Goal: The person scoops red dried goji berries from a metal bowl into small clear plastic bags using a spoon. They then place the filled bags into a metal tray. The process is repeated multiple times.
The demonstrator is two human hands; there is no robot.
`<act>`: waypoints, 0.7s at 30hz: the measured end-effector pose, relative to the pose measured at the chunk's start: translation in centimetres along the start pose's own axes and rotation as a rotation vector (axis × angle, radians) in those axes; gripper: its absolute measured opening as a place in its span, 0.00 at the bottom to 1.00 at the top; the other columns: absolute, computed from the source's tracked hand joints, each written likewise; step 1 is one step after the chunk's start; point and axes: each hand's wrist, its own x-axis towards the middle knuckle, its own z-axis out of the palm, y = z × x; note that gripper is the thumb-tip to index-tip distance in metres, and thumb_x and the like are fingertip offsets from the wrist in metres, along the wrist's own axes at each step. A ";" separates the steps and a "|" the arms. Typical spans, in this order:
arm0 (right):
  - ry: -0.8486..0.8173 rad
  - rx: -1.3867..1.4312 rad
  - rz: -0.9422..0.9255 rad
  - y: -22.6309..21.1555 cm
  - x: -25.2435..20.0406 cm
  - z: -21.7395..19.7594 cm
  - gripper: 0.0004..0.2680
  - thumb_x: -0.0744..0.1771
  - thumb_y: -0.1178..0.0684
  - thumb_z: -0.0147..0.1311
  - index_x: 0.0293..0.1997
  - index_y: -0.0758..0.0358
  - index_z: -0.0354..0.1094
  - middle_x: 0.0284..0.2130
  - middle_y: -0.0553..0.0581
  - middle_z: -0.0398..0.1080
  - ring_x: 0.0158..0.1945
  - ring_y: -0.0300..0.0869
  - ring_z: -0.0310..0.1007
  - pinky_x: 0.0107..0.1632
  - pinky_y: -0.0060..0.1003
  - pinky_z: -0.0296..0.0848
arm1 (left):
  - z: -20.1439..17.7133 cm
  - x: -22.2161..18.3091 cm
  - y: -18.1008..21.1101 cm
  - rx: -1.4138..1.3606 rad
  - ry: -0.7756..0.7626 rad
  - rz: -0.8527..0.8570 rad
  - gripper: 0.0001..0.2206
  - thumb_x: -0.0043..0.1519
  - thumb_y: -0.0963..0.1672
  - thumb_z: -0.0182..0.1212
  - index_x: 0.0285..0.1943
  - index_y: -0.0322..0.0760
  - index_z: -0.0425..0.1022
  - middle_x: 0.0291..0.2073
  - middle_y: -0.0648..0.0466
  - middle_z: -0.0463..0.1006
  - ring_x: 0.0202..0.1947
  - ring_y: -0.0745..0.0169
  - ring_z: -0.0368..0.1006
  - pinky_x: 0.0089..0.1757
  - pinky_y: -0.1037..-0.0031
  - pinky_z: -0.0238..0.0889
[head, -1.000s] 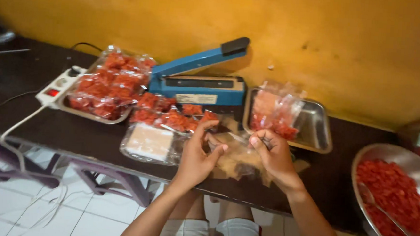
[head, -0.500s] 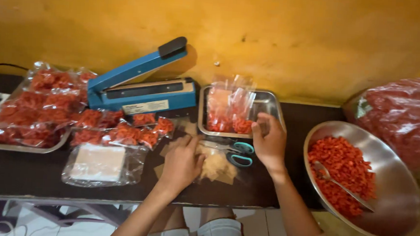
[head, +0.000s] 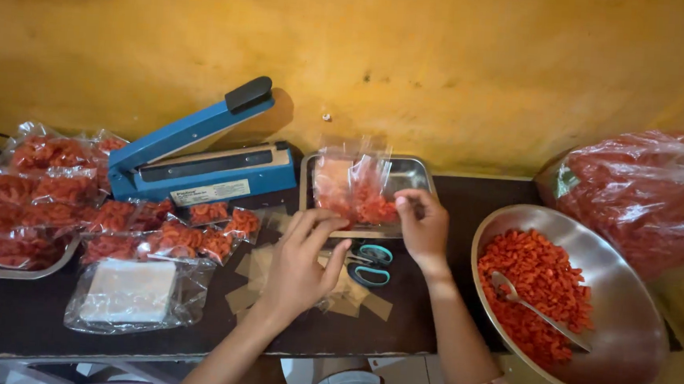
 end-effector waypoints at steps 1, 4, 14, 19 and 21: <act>0.002 0.000 -0.003 -0.7 0.2 -0.2 0.04 0.68 0.56 0.59 0.46 0.63 0.75 0.30 0.49 0.75 0.32 0.33 0.71 0.38 0.28 0.70 | -0.2 0.8 0.5 0.000 0.002 0.003 0.12 0.60 0.41 0.67 0.51 0.33 0.77 0.48 0.47 0.76 0.51 0.46 0.73 0.50 0.63 0.68; 0.006 0.287 0.004 -3.8 0.7 -0.8 0.04 0.70 0.56 0.57 0.46 0.65 0.73 0.30 0.47 0.71 0.32 0.30 0.67 0.36 0.26 0.67 | -0.9 3.7 2.3 -0.063 0.034 0.059 0.14 0.60 0.40 0.66 0.54 0.31 0.75 0.49 0.45 0.76 0.52 0.45 0.73 0.51 0.63 0.68; -0.165 0.563 -0.032 -11.0 2.8 0.4 0.05 0.69 0.58 0.56 0.48 0.64 0.70 0.35 0.48 0.71 0.35 0.31 0.67 0.39 0.26 0.67 | 2.9 7.3 -4.2 -0.531 -0.189 -0.288 0.08 0.61 0.41 0.68 0.48 0.33 0.81 0.36 0.53 0.80 0.32 0.70 0.71 0.35 0.78 0.63; -0.278 0.525 -0.212 -9.2 3.6 0.6 0.04 0.68 0.60 0.59 0.45 0.67 0.72 0.40 0.52 0.71 0.45 0.37 0.70 0.51 0.31 0.70 | 3.0 7.2 -4.9 -0.499 -0.070 -0.076 0.06 0.61 0.39 0.66 0.46 0.32 0.83 0.39 0.54 0.79 0.37 0.70 0.70 0.35 0.79 0.59; -0.180 0.326 -0.359 -9.0 3.4 0.7 0.02 0.68 0.61 0.60 0.40 0.69 0.73 0.41 0.54 0.72 0.48 0.40 0.72 0.53 0.33 0.70 | 3.0 6.9 -4.6 -0.432 0.023 -0.100 0.06 0.61 0.39 0.66 0.45 0.32 0.82 0.37 0.56 0.81 0.36 0.72 0.73 0.37 0.80 0.63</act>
